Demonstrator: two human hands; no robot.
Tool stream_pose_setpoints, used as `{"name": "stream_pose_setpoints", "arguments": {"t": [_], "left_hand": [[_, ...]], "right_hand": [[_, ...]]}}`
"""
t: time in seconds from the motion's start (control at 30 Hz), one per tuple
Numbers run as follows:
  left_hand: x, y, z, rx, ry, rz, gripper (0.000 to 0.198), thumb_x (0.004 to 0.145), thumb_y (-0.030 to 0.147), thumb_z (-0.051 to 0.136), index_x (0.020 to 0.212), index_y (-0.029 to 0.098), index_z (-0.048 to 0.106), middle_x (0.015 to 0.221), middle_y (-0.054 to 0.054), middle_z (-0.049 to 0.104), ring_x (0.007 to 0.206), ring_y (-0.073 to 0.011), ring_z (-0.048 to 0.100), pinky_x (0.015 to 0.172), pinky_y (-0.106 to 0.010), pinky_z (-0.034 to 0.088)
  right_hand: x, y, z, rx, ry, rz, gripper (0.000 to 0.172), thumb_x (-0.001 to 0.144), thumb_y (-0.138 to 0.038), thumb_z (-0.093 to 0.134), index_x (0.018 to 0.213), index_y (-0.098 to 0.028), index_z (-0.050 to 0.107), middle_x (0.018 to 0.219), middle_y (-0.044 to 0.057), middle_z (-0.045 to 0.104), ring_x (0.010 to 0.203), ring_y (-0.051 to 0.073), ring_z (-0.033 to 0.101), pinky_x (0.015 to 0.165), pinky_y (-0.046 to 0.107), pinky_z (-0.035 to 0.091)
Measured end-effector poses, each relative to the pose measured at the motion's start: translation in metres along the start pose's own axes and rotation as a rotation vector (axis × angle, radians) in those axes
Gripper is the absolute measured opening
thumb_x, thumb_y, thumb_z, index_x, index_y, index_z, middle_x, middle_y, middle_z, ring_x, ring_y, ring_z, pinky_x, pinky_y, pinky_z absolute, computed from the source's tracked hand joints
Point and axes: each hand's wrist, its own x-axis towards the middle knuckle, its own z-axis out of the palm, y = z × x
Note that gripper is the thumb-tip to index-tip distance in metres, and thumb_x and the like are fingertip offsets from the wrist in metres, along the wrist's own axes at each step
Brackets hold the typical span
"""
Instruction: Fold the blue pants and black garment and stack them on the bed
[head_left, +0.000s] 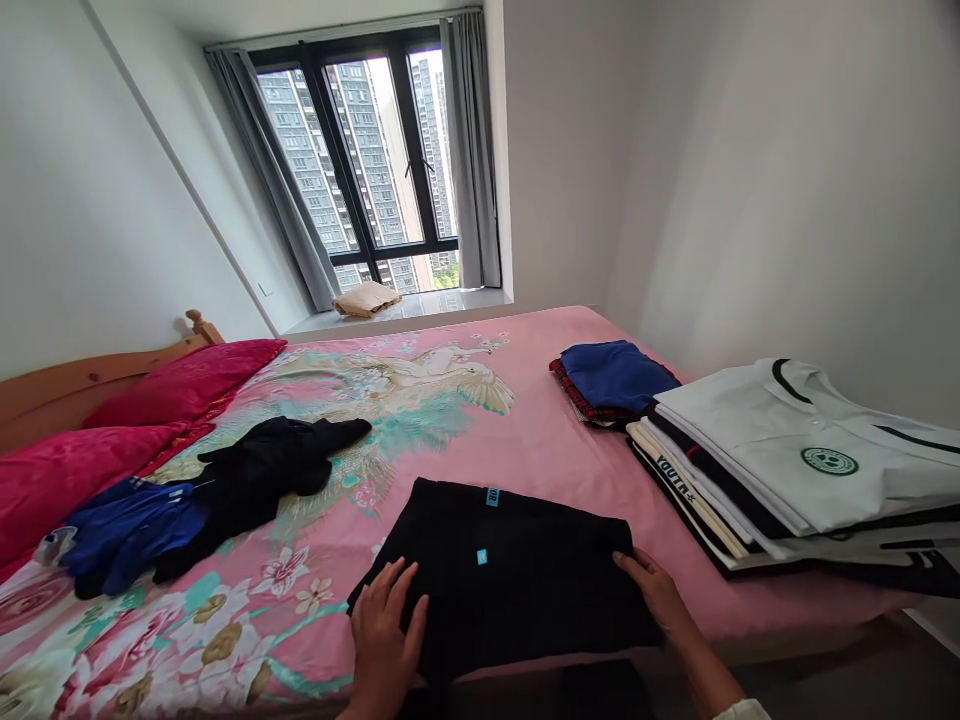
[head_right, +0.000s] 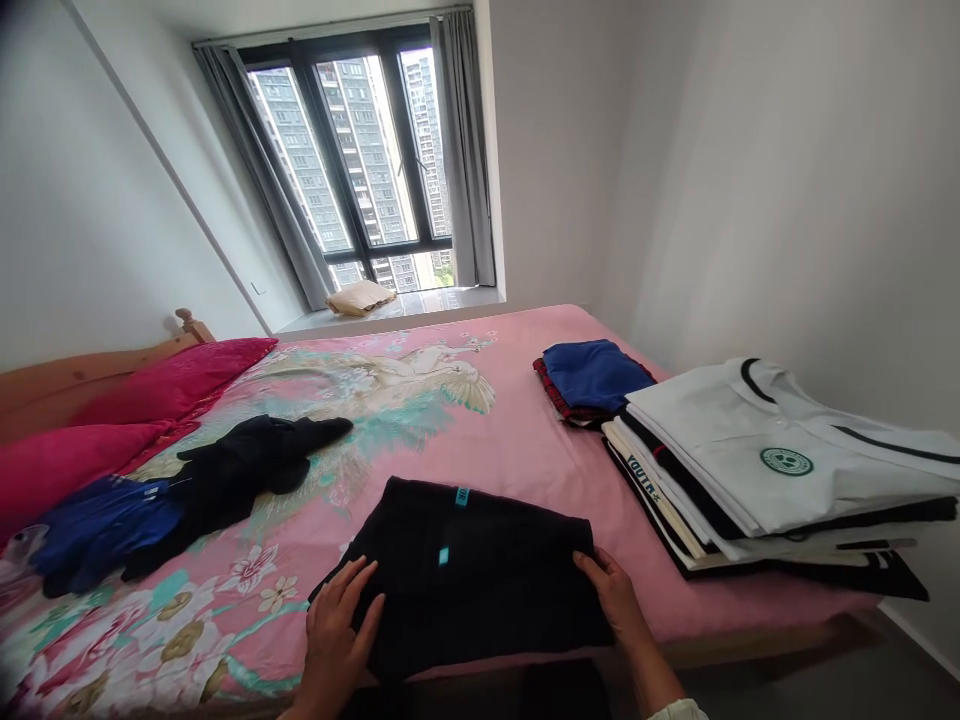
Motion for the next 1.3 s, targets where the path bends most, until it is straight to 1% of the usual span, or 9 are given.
{"name": "stream_pose_setpoints", "arguments": {"t": [0.17,0.27,0.37,0.53,0.67,0.77,0.87,1.03,1.3], "left_hand": [[0.023,0.009,-0.007,0.056,-0.209,0.215,0.07,0.066,0.017,0.062,0.132,0.033,0.047,0.146,-0.005,0.04,0.136,-0.0306,0.031,0.111,-0.058,0.017],[0.044,0.013,-0.008,0.011,-0.292,0.325,0.043,0.071,0.01,0.054,0.104,0.036,0.066,0.128,0.001,0.059,0.132,-0.0273,0.039,0.111,-0.059,0.011],[0.091,0.021,-0.013,-0.096,-0.124,0.256,0.026,0.079,0.014,0.049,0.082,0.032,0.069,0.102,0.002,0.07,0.116,-0.0237,0.055,0.111,-0.056,0.015],[0.153,0.056,-0.015,-0.159,0.219,0.052,0.031,0.087,0.022,0.041,0.11,0.017,0.061,0.122,-0.015,0.058,0.12,-0.0285,0.048,0.105,-0.056,0.029],[0.11,0.088,0.006,-0.233,0.099,0.295,0.026,0.087,0.022,0.043,0.097,0.024,0.068,0.11,-0.006,0.066,0.11,-0.0196,0.056,0.103,-0.04,0.038],[0.07,0.098,0.027,-0.182,-0.123,0.515,0.038,0.087,0.019,0.042,0.121,0.027,0.059,0.133,-0.005,0.055,0.128,-0.0223,0.044,0.113,-0.049,0.023],[0.064,0.096,0.044,-0.055,-0.256,0.362,0.059,0.085,0.027,0.046,0.142,0.025,0.033,0.152,-0.008,0.027,0.14,-0.029,0.022,0.112,-0.06,0.009],[0.083,0.092,0.054,-0.009,-0.554,0.189,0.067,0.083,0.04,0.046,0.145,0.026,0.024,0.155,-0.007,0.013,0.143,-0.0297,0.011,0.11,-0.063,0.008],[0.087,0.055,0.059,0.105,-0.207,0.059,0.049,0.085,0.037,0.047,0.134,0.032,0.046,0.151,-0.003,0.032,0.141,-0.0235,0.021,0.114,-0.053,0.004]], "right_hand": [[0.002,0.001,-0.001,-0.043,0.036,-0.037,0.035,0.063,-0.041,0.074,0.09,-0.021,0.069,0.076,0.001,0.073,0.078,0.023,0.068,0.074,0.031,0.054],[0.004,0.002,0.0,-0.038,0.028,-0.059,0.034,0.062,-0.042,0.074,0.088,-0.02,0.069,0.075,0.0,0.072,0.076,0.022,0.068,0.073,0.031,0.054],[0.003,0.0,0.001,-0.046,0.017,-0.085,0.033,0.062,-0.042,0.073,0.087,-0.02,0.068,0.074,0.0,0.072,0.074,0.022,0.067,0.072,0.031,0.054],[0.001,-0.002,0.004,-0.062,0.046,-0.098,0.032,0.061,-0.043,0.072,0.084,-0.019,0.068,0.073,0.001,0.072,0.076,0.023,0.067,0.071,0.031,0.054],[0.005,0.001,0.003,-0.002,0.016,-0.091,0.032,0.062,-0.041,0.073,0.084,-0.02,0.067,0.071,0.0,0.072,0.073,0.022,0.067,0.07,0.031,0.054],[0.004,0.0,0.004,0.022,-0.003,-0.112,0.032,0.062,-0.041,0.073,0.085,-0.019,0.067,0.073,0.0,0.072,0.074,0.022,0.067,0.073,0.031,0.053],[-0.001,-0.004,0.007,0.004,-0.013,-0.124,0.032,0.063,-0.041,0.073,0.086,-0.019,0.067,0.073,0.0,0.072,0.076,0.022,0.067,0.074,0.031,0.053],[-0.007,-0.007,0.006,-0.038,0.01,-0.113,0.032,0.061,-0.041,0.074,0.084,-0.019,0.069,0.072,0.0,0.072,0.075,0.022,0.067,0.07,0.03,0.053],[-0.005,-0.004,0.005,-0.001,0.013,-0.11,0.037,0.061,-0.041,0.076,0.088,-0.016,0.069,0.075,0.002,0.072,0.077,0.023,0.067,0.072,0.032,0.054]]}}
